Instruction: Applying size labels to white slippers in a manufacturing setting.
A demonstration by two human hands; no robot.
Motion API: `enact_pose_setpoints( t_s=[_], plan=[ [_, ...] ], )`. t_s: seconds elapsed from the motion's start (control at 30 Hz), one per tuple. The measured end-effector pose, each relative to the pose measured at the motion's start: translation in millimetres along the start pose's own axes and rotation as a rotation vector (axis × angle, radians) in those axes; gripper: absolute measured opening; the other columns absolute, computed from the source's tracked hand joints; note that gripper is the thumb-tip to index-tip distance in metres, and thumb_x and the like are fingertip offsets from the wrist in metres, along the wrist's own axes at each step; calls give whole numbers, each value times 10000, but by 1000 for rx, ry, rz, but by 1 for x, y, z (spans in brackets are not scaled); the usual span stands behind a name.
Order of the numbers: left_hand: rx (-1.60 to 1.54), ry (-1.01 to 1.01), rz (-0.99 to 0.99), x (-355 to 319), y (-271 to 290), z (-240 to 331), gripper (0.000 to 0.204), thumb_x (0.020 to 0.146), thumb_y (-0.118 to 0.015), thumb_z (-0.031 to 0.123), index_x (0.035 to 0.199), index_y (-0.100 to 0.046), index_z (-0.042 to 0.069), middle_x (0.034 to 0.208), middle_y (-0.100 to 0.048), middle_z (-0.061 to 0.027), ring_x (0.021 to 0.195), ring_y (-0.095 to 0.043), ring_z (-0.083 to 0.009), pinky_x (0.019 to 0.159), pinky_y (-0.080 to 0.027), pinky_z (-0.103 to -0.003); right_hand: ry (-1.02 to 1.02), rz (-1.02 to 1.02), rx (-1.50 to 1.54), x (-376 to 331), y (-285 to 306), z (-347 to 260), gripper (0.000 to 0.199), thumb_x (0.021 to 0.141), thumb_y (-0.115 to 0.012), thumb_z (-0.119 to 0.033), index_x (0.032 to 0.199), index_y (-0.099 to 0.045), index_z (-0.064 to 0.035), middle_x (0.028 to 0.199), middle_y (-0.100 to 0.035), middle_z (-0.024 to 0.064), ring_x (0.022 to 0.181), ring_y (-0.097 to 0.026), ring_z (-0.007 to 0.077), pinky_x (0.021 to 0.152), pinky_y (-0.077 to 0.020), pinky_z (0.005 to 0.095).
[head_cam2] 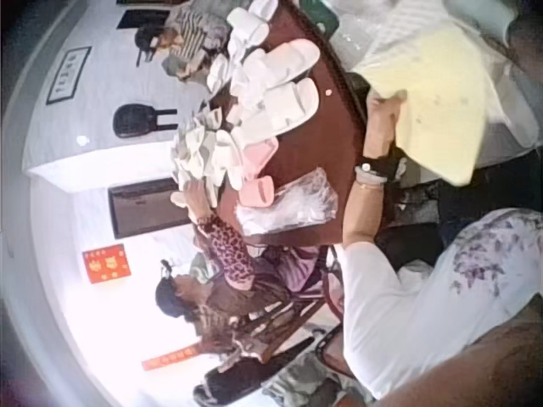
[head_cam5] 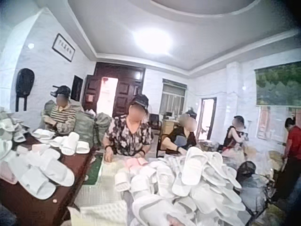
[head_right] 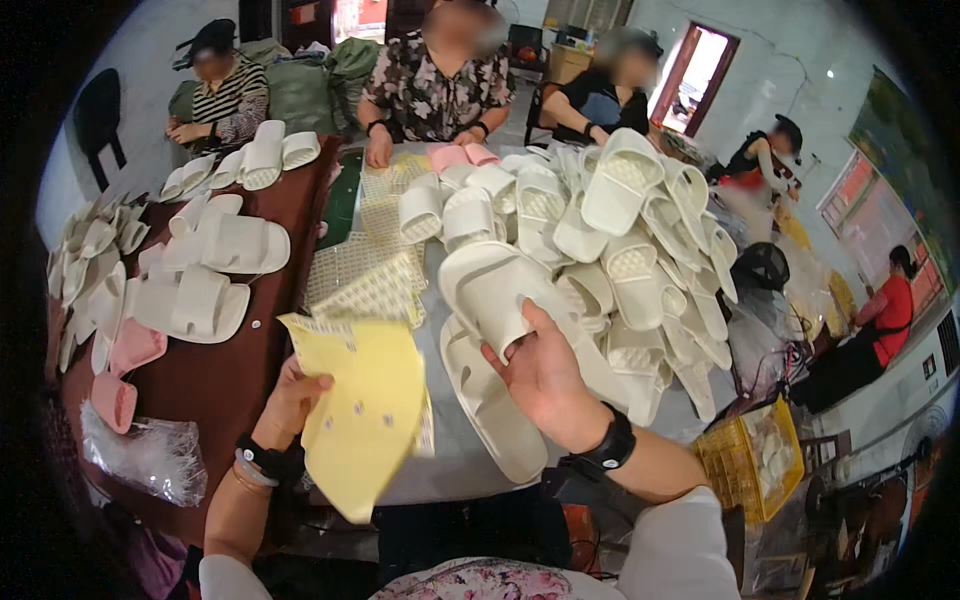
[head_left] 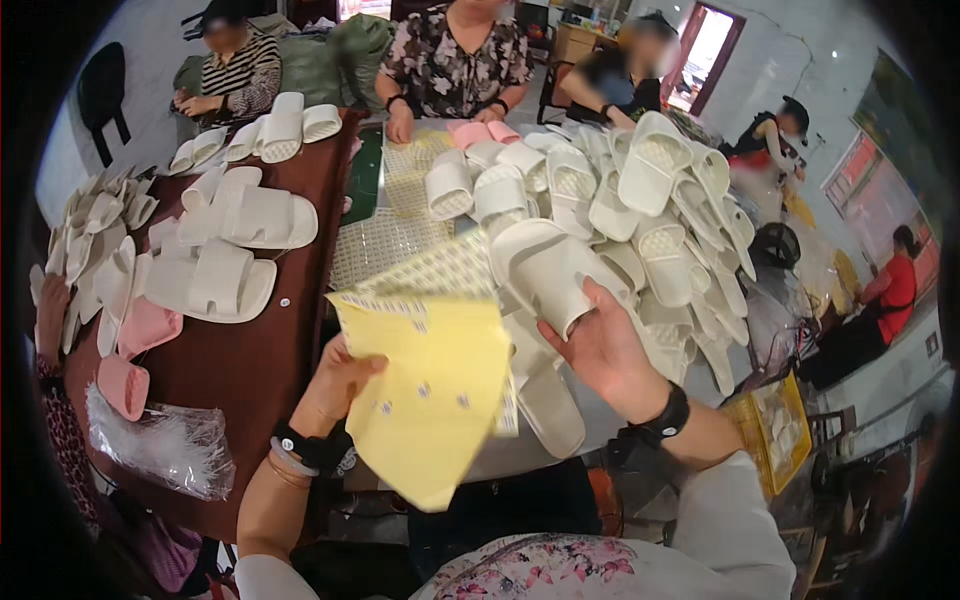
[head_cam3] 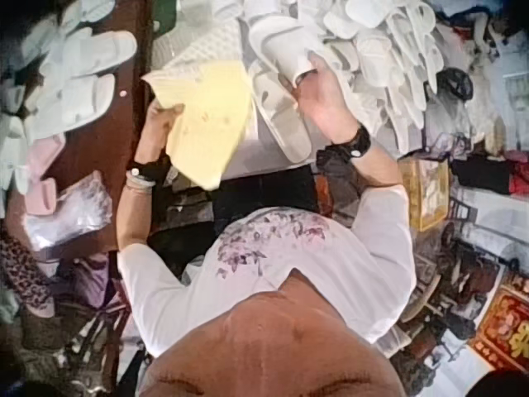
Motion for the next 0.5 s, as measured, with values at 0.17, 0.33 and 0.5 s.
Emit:
enact_pose_setpoints(
  t_s=[0.17, 0.33, 0.5],
  plan=[
    [9, -32, 135, 7, 8, -6, 337, 777, -583, -18, 1109, -531, -1, 1041, -614, -100, 917, -606, -178, 817, -485, -315, 428, 222, -21, 6, 59, 29, 351, 892, -500, -311, 1184, -419, -133, 1184, -478, 42, 1095, -449, 174, 902, -372, 367],
    [4, 36, 162, 8, 13, -12, 307, 766, -587, -37, 1068, -542, -3, 1024, -621, -96, 912, -609, -176, 812, -480, -308, 454, 279, -398, 15, 105, 71, 388, 897, -512, -287, 1216, -390, -102, 1164, -470, 26, 997, -470, 128, 834, -390, 307],
    [89, -21, 236, 13, 26, -17, 404, 768, -602, 7, 1165, -524, 18, 1134, -577, -51, 1057, -531, -161, 913, -397, -296, 269, 96, -75, 19, 82, 114, 531, 904, -493, -229, 1371, -245, -176, 1312, -393, 48, 1161, -420, 149, 934, -374, 329]
  ],
)
Point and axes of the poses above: each hand's wrist, its own x-axis towards the middle knuckle, its own y-axis out of the back of the hand, z = x × y, the point moved 2 cm from there along x, towards the middle knuckle
